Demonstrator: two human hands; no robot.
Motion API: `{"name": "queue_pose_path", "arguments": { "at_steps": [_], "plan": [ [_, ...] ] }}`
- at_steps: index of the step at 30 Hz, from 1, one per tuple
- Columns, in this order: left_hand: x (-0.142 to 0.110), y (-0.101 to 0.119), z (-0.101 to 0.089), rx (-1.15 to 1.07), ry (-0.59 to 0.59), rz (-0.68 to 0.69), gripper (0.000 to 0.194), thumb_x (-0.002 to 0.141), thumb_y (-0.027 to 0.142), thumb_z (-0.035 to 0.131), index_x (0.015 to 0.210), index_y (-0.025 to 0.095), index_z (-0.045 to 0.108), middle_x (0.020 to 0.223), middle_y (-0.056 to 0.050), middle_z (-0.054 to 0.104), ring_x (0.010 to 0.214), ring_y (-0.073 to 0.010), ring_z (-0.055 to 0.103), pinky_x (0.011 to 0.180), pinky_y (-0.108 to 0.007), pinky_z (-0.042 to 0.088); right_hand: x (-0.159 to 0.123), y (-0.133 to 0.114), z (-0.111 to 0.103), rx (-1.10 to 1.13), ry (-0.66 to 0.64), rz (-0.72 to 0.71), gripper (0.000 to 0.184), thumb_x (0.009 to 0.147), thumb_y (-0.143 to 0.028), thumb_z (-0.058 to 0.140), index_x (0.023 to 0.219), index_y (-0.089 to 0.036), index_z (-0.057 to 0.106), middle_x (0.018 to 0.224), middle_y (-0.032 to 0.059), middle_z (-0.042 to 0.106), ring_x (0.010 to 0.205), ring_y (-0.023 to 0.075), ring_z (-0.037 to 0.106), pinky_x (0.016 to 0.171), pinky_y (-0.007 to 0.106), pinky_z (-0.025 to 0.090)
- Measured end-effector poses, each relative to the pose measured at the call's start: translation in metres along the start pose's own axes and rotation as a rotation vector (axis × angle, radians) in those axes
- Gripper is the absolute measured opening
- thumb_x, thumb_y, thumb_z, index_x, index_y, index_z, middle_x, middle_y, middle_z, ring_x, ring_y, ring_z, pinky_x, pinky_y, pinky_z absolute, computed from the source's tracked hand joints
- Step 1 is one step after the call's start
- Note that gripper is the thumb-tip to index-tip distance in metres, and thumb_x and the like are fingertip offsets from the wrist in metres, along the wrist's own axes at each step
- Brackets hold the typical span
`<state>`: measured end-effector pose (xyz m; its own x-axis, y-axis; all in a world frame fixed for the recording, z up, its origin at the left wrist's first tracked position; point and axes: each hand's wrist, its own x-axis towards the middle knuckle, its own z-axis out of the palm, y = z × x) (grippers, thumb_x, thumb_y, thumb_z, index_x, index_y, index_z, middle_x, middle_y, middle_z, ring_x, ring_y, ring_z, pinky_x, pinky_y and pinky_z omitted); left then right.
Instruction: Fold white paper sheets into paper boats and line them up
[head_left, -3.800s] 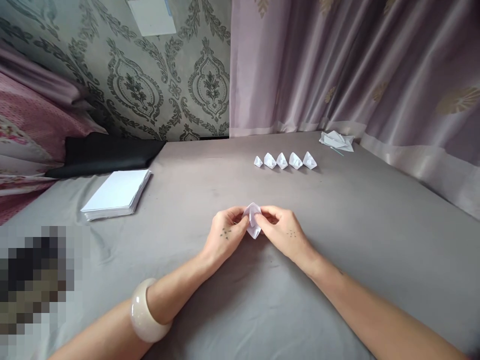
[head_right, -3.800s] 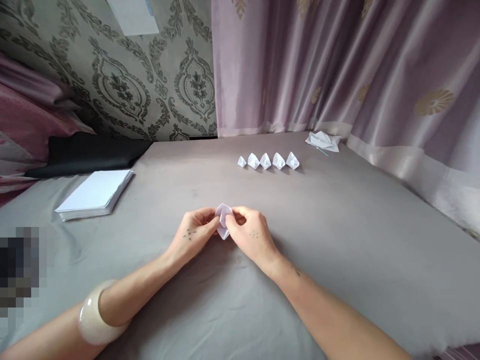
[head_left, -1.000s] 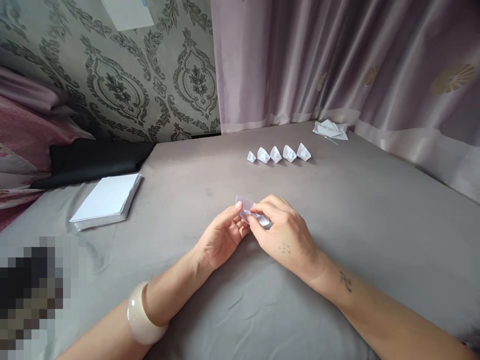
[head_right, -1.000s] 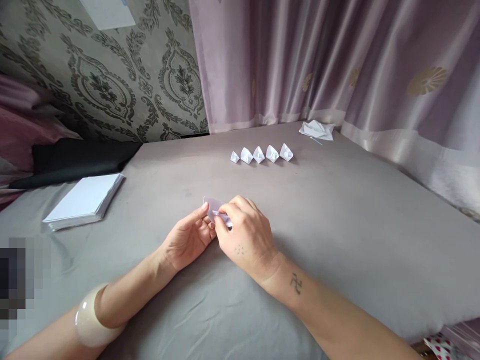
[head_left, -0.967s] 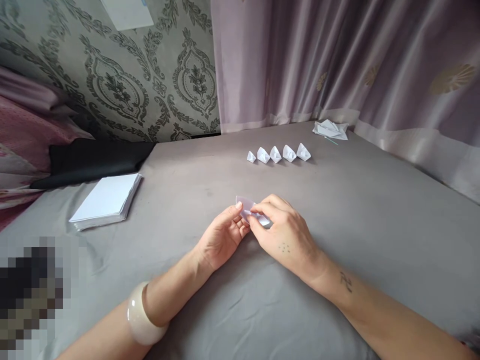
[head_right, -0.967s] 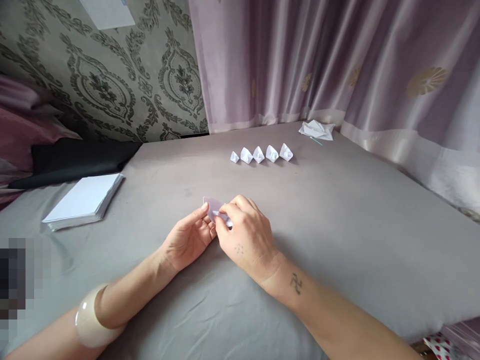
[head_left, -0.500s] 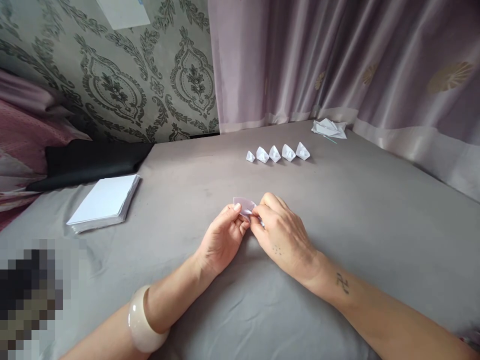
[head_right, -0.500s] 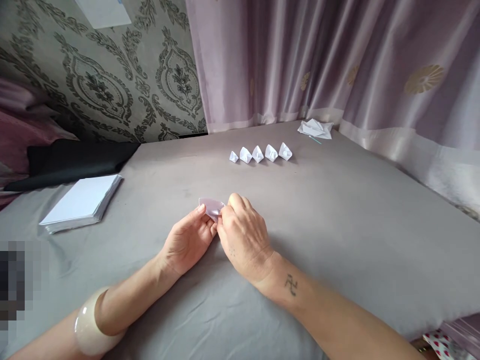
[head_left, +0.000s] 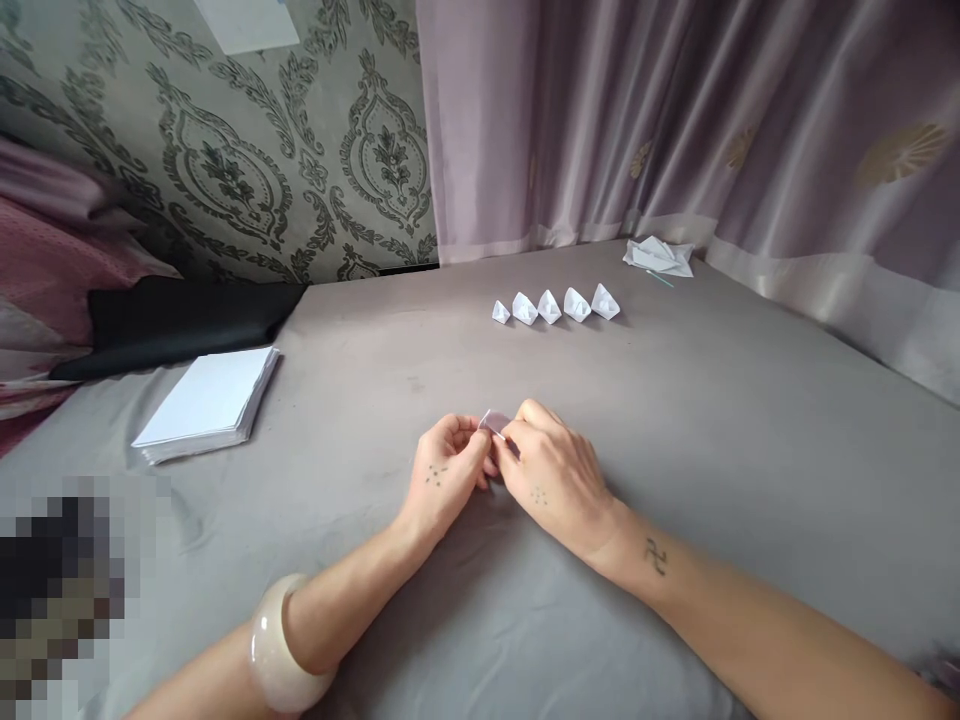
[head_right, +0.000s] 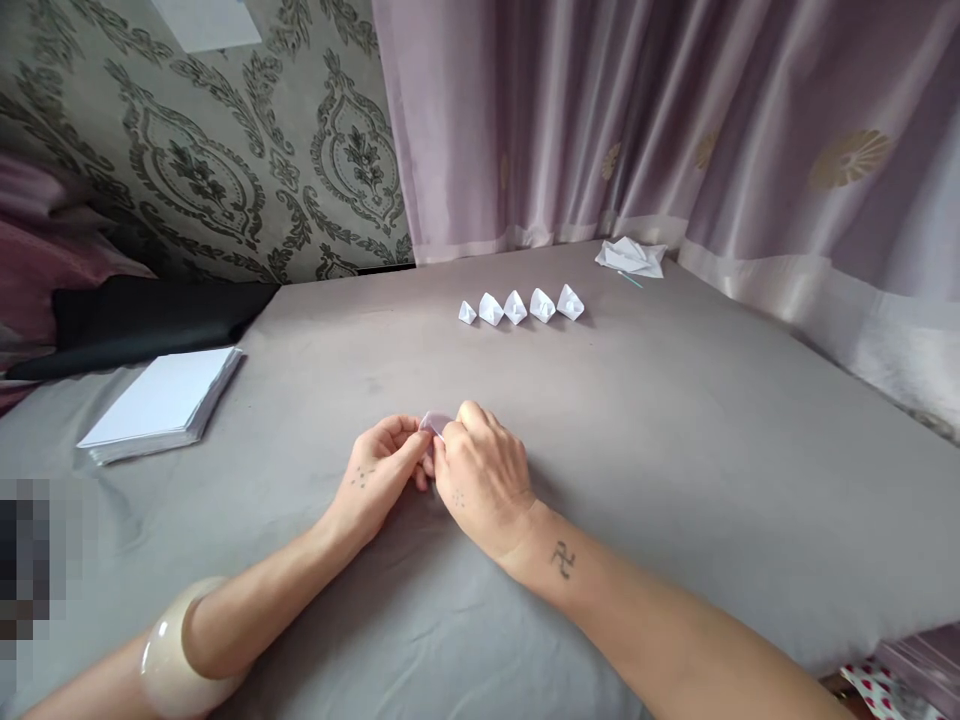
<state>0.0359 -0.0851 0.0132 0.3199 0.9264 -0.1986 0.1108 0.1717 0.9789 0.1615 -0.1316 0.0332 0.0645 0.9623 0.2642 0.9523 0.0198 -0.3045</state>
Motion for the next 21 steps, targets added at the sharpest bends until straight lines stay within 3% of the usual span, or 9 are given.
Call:
{"name": "queue_pose_path", "arguments": {
  "at_steps": [5,8,12,14,17,21],
  "plan": [
    [0.012,0.004,-0.015,0.404,0.071,0.101,0.014,0.077,0.026,0.057,0.087,0.019,0.064,0.059,0.002,0.061,0.048,-0.0114,0.053,0.050,-0.023,0.038,0.007,0.006,-0.004,0.151,-0.192,0.033,0.032,0.094,-0.028,0.046,0.072,-0.019,0.066,0.079,0.0016,0.058,0.062,0.0101,0.053,0.055,0.026,0.033],
    [0.016,0.011,-0.019,0.506,0.045,0.061,0.015,0.078,0.030,0.055,0.079,0.019,0.064,0.057,0.001,0.061,0.044,-0.0111,0.049,0.048,-0.024,0.036,0.008,0.012,-0.014,0.264,-0.098,0.083,0.027,0.094,-0.033,0.048,0.081,-0.023,0.069,0.083,0.0005,0.060,0.064,0.0099,0.055,0.060,0.025,0.038],
    [0.018,0.015,-0.019,0.541,0.049,0.085,0.015,0.075,0.026,0.054,0.084,0.019,0.063,0.057,0.002,0.060,0.050,-0.0127,0.052,0.051,-0.024,0.036,-0.001,0.007,-0.013,0.242,-0.136,-0.154,0.013,0.085,-0.032,0.064,0.095,-0.023,0.067,0.098,0.0008,0.062,0.071,0.0117,0.057,0.060,0.025,0.039],
    [0.019,0.015,-0.020,0.568,0.050,0.094,0.016,0.073,0.024,0.053,0.084,0.019,0.063,0.058,0.002,0.059,0.054,-0.0134,0.053,0.052,-0.024,0.036,-0.006,0.003,-0.006,0.117,-0.171,-0.242,0.008,0.088,-0.022,0.059,0.092,-0.021,0.065,0.095,0.0019,0.062,0.077,0.0140,0.059,0.058,0.026,0.037],
    [0.023,0.015,-0.024,0.579,0.042,0.085,0.018,0.074,0.027,0.053,0.084,0.019,0.066,0.063,0.000,0.060,0.056,-0.0138,0.051,0.052,-0.024,0.036,-0.011,0.001,0.005,0.001,-0.191,-0.306,0.018,0.092,-0.011,0.048,0.084,-0.019,0.062,0.087,0.0020,0.060,0.075,0.0138,0.058,0.056,0.027,0.034],
    [0.031,0.010,-0.031,0.526,-0.047,0.136,0.026,0.077,0.038,0.055,0.088,0.019,0.070,0.069,-0.001,0.062,0.061,-0.0140,0.052,0.054,-0.024,0.037,-0.009,0.004,0.008,0.006,-0.193,-0.309,0.018,0.093,-0.011,0.046,0.088,-0.019,0.062,0.088,0.0020,0.060,0.075,0.0132,0.057,0.057,0.027,0.034]
  ]
}}
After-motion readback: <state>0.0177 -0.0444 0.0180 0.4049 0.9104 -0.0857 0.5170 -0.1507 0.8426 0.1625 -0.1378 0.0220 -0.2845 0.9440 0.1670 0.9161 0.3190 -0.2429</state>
